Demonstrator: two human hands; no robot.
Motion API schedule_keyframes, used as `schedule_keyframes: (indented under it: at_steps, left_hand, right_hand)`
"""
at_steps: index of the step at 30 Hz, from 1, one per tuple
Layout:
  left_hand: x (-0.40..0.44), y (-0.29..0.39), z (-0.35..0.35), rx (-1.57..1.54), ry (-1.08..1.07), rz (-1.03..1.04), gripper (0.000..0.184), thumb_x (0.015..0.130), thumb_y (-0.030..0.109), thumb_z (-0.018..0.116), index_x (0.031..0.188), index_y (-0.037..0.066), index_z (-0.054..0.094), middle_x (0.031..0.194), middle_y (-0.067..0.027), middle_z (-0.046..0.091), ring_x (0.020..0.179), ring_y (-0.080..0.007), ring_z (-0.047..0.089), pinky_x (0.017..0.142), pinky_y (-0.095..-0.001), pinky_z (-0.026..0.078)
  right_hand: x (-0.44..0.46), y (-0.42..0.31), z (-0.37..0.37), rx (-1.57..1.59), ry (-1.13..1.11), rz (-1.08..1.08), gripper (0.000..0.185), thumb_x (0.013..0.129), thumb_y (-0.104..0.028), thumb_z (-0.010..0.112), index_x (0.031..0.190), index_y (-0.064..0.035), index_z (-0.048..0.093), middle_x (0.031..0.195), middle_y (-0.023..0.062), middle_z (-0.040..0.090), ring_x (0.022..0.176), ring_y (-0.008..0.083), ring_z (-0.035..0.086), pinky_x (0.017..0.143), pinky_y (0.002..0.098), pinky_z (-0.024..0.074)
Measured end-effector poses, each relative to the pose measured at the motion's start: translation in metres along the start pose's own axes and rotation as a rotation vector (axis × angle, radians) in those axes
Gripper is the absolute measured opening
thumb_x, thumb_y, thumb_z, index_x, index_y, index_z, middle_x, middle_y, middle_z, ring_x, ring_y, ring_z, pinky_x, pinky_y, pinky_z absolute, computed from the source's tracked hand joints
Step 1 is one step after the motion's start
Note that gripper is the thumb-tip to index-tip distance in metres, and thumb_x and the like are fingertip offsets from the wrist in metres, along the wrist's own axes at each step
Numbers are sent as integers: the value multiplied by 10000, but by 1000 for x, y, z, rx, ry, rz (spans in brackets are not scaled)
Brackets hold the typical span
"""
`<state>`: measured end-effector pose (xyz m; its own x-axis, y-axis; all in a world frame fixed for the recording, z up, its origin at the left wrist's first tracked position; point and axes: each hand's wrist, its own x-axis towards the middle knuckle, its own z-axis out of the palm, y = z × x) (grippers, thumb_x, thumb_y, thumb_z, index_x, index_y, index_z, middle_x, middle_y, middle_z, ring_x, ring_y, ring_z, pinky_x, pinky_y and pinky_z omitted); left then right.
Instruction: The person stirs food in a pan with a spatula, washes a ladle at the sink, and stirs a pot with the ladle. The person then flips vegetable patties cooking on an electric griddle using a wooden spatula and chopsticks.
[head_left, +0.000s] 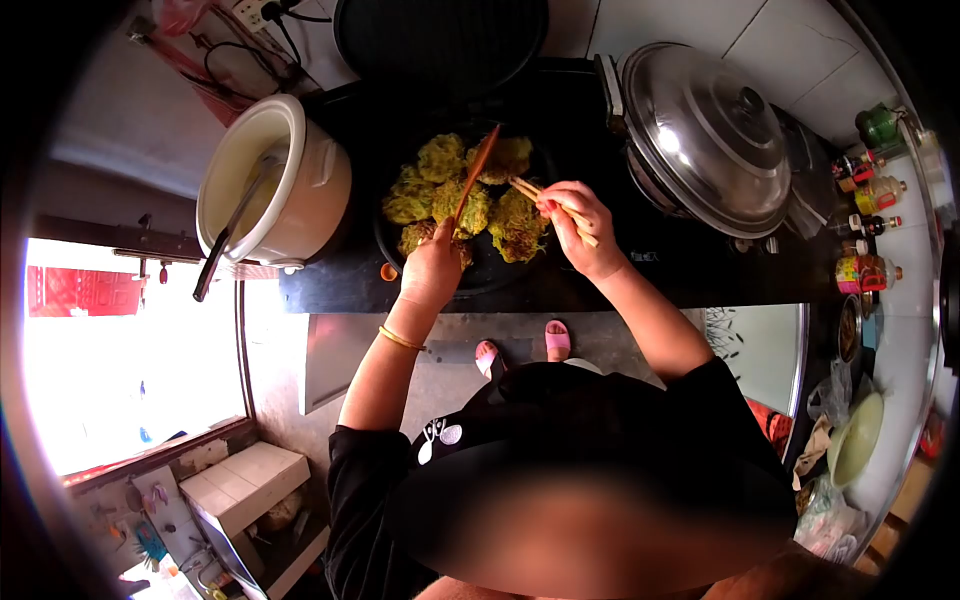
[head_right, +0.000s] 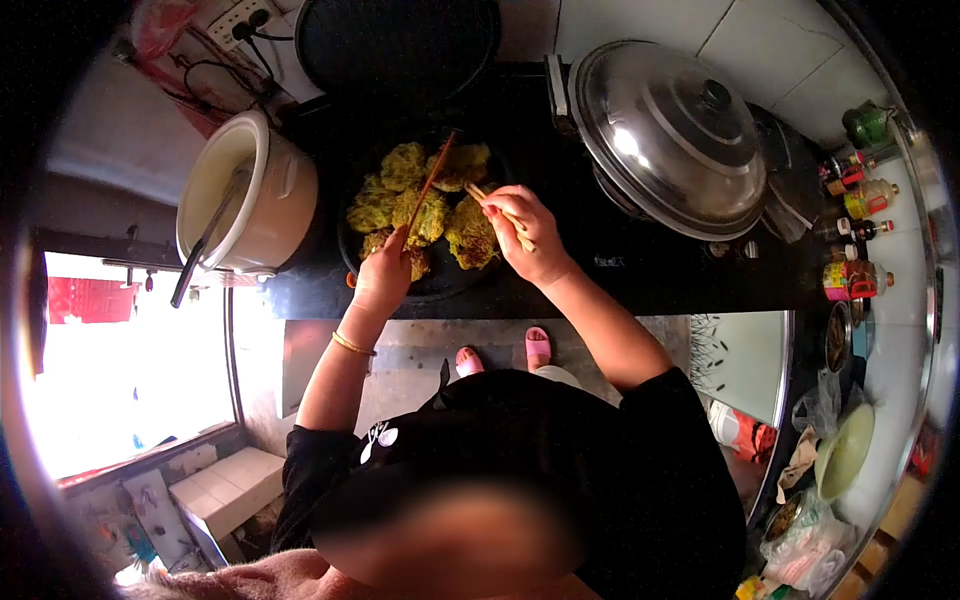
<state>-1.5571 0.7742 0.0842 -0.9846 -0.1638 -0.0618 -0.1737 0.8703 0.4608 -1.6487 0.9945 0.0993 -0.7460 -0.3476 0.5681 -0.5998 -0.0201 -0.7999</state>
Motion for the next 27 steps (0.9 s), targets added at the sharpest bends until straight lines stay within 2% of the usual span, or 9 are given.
schedule_keyframes:
  at_steps: [3, 4, 7, 8, 11, 14, 17, 21, 27]
  left_hand:
    - [-15, 3, -10, -79, 67, -76, 433, 848, 113, 487, 1273, 41, 442, 877, -263, 613, 777, -403, 609, 688, -473, 497]
    - [-21, 3, -12, -166, 169, 3, 384, 844, 100, 487, 1222, 31, 479, 839, -244, 619, 768, -394, 610, 671, -446, 500]
    - [-36, -3, -21, -438, -26, -189, 333, 834, 93, 497, 1157, 16, 503, 775, -222, 611, 723, -378, 607, 656, -407, 497]
    - [-40, -7, -17, -502, -8, -170, 274, 848, 94, 483, 1110, 20, 514, 678, -157, 587, 559, -288, 580, 539, -338, 472]
    - [-47, 10, -33, -834, -169, -409, 224, 876, 90, 453, 1081, 28, 517, 606, -70, 524, 431, -167, 480, 411, -286, 402]
    - [-55, 16, -48, -956, -197, -435, 191, 891, 85, 427, 1053, 38, 515, 600, -23, 480, 390, -98, 401, 345, -242, 325]
    - [-65, 6, -44, -1266, -93, -553, 183, 885, 86, 434, 1046, 35, 504, 623, -43, 488, 390, -114, 399, 334, -248, 319]
    - [-70, 4, -54, -1561, -60, -723, 205, 887, 107, 448, 1073, 44, 504, 644, -57, 496, 433, -126, 433, 359, -242, 319]
    - [-76, -14, -53, -1759, -139, -705, 270, 904, 145, 407, 1138, 53, 505, 702, -53, 488, 448, -104, 385, 370, -211, 311]
  right_hand:
    - [-7, -7, -10, 64, -8, 36, 142, 844, 75, 510, 946, -8, 563, 914, 106, 566, 748, 183, 598, 673, 265, 507]
    - [-8, -10, -15, 44, -18, 34, 145, 845, 76, 508, 949, -8, 562, 913, 107, 566, 745, 183, 598, 669, 266, 508]
    - [-6, -11, -18, 41, -50, 31, 154, 846, 78, 504, 956, -13, 561, 914, 108, 568, 752, 186, 601, 675, 273, 511]
    - [-5, -3, -13, 62, -47, 28, 153, 845, 77, 504, 955, -13, 561, 914, 108, 569, 755, 188, 602, 679, 273, 512]
    - [-1, 4, -4, 44, -55, 4, 150, 837, 68, 519, 947, -20, 569, 912, 112, 574, 767, 201, 606, 687, 275, 506]
    - [2, -9, -4, -39, -92, 14, 130, 832, 41, 548, 939, -27, 575, 910, 112, 581, 767, 219, 604, 686, 285, 497]
    - [19, -34, -11, -15, -86, -58, 127, 826, 37, 555, 935, -23, 576, 909, 110, 582, 767, 227, 602, 690, 290, 495]
    - [33, -8, -5, -186, -223, -136, 138, 813, 37, 560, 935, -24, 578, 927, 123, 589, 789, 265, 612, 692, 309, 501]
    - [38, -19, 8, -76, -222, -85, 110, 822, 18, 557, 925, -21, 568, 915, 127, 589, 814, 290, 604, 699, 332, 494]
